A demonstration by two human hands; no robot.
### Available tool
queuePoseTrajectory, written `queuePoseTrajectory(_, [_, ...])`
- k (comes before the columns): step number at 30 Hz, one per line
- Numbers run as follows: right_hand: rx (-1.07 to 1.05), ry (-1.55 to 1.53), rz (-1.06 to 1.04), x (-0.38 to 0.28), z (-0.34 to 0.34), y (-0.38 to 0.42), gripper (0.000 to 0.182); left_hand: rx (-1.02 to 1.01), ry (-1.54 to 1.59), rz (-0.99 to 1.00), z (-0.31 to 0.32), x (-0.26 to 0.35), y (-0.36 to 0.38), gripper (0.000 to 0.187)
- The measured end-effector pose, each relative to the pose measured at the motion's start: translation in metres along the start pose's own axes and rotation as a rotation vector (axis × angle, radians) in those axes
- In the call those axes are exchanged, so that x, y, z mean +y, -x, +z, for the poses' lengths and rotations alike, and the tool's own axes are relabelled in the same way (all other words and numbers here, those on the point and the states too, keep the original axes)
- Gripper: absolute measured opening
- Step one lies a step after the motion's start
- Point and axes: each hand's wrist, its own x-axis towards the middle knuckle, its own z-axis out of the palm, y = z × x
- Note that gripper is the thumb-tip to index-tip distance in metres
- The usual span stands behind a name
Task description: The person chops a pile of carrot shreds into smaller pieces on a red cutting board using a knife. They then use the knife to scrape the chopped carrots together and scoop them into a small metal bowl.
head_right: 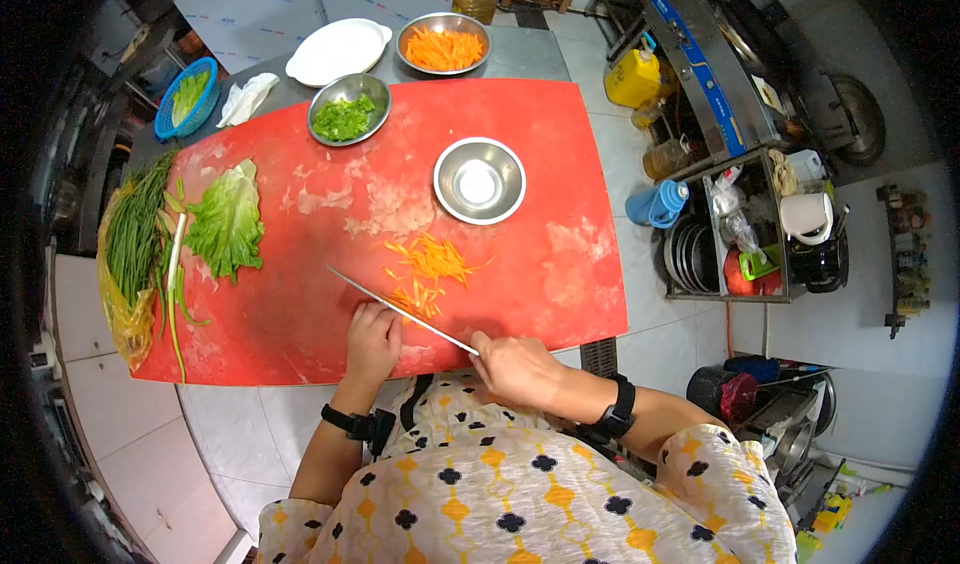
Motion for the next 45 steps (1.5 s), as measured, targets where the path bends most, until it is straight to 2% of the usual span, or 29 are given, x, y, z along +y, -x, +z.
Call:
queuePoseTrajectory(7, [-0.113,0.037,0.052,-0.009,0.001,-0.01,0.027,-0.011,-0.033,0.009,-0.002,0.004,-0.003,0.009])
queuePoseTrajectory(12, [-0.001,-0.027,0.017,0.004,0.009,-0.015,0.024,0.009,0.047,-0.034,-0.004,-0.001,-0.001,0.013])
queuePoseTrajectory(14, [0.03,-0.06,-0.004,0.004,0.006,-0.011,0.023,0.046,0.09,-0.161,-0.013,0.001,0.001,0.014])
queuePoseTrajectory(15, [0.027,-0.062,-0.005,0.003,0.006,-0.009,0.023,0.044,0.089,-0.163,-0.016,-0.001,0.003,0.014])
queuePoseTrajectory(23, [-0.052,-0.027,0.041,-0.002,0.0,-0.004,0.025,0.016,0.071,-0.083,-0.012,0.004,0.007,0.012])
queuePoseTrajectory(32, [0.013,0.024,0.005,0.002,0.02,-0.015,0.024,0.018,0.023,-0.031,-0.006,0.003,0.007,0.013])
queuePoseTrajectory(45, [-0.021,0.006,0.011,-0.003,0.004,-0.002,0.023,0.005,0.029,-0.039,-0.005,0.005,0.007,0.014])
